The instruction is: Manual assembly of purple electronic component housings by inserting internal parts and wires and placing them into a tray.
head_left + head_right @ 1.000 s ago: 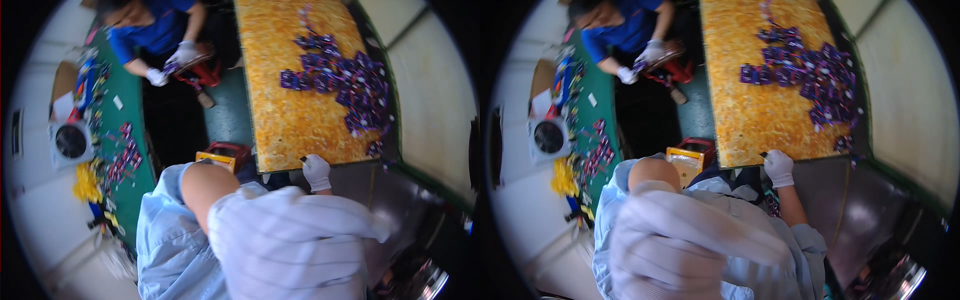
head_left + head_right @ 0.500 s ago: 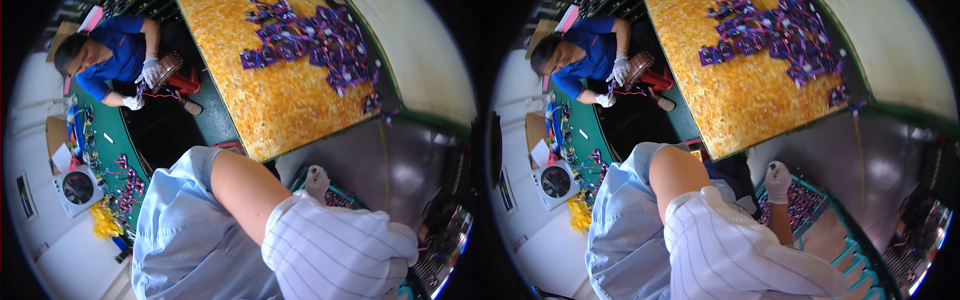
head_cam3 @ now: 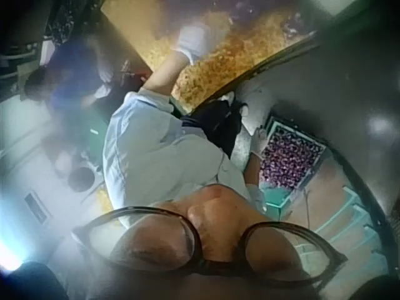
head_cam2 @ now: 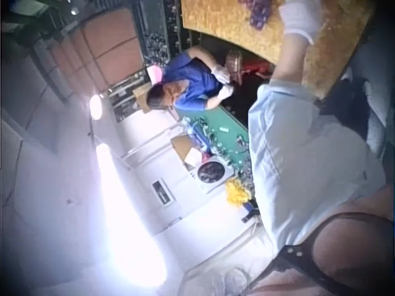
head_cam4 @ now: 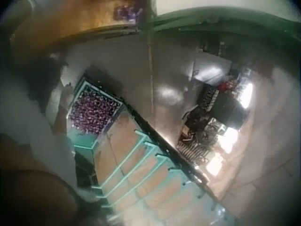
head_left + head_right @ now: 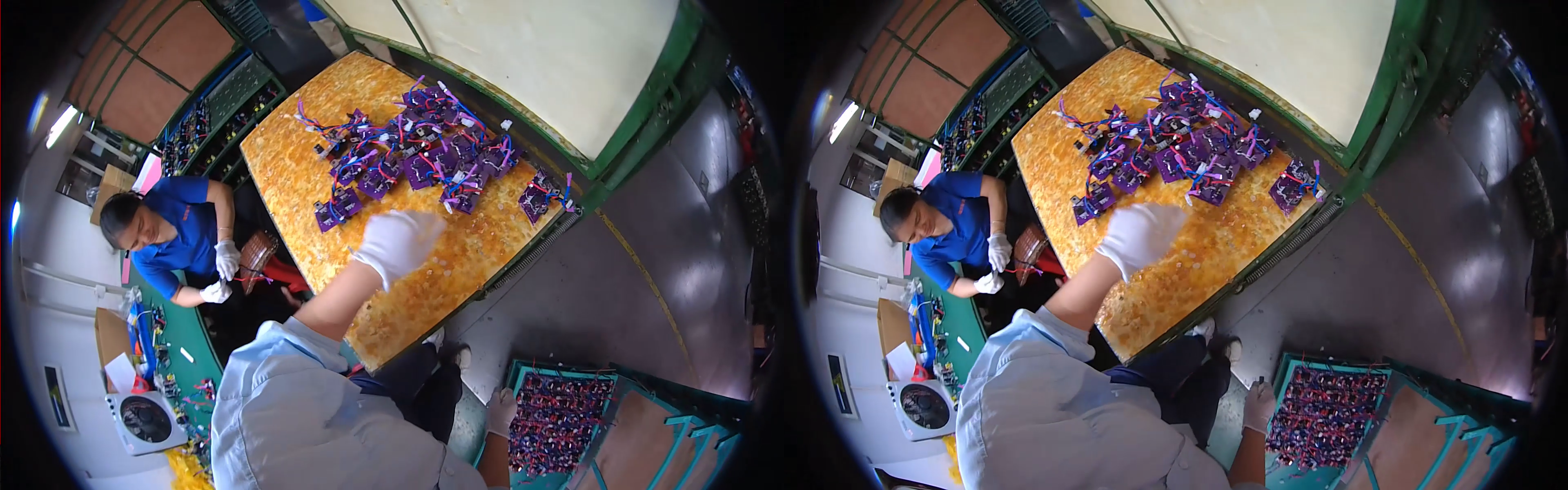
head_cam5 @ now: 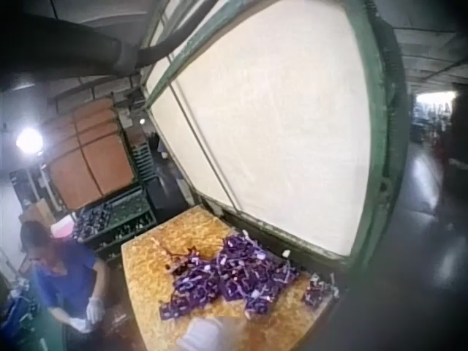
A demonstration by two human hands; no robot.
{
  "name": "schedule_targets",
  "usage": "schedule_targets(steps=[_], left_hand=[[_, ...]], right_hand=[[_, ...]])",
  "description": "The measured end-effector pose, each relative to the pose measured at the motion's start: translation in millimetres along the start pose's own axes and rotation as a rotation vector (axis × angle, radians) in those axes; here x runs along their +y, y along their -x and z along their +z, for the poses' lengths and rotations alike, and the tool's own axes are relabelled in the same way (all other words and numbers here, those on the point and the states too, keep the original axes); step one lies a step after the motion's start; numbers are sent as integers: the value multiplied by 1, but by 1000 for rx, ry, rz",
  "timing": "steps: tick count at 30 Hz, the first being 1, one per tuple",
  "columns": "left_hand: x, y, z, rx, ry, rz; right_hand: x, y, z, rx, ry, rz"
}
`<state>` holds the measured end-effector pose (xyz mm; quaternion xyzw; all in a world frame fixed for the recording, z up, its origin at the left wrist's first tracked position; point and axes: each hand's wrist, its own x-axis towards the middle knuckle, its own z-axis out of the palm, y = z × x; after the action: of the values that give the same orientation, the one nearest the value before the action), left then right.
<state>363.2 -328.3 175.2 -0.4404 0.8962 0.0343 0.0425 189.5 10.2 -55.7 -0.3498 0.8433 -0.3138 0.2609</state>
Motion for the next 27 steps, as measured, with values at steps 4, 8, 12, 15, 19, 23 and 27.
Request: schedule_targets(steps=[4,8,12,15,19,23,27], left_hand=[[-34,-39,29,588,388,-37],[-34,-78,46,210,314,230],[-38,-86,49,324,144,148],[-108,-133,115,470,590,207],[-58,-77,64,429,1597,194],[-72,7,20,317,1555,421],[-57,104,0,106,1500,604]], right_hand=[[28,-6,53,28,11,-48],[32,-4,102,60,66,0],[-15,27,113,173,1,16],[-22,70,127,233,-134,18],[11,145,139,409,-132,11],[1,192,109,418,-325,-38],[-39,173,90,437,-651,-27]])
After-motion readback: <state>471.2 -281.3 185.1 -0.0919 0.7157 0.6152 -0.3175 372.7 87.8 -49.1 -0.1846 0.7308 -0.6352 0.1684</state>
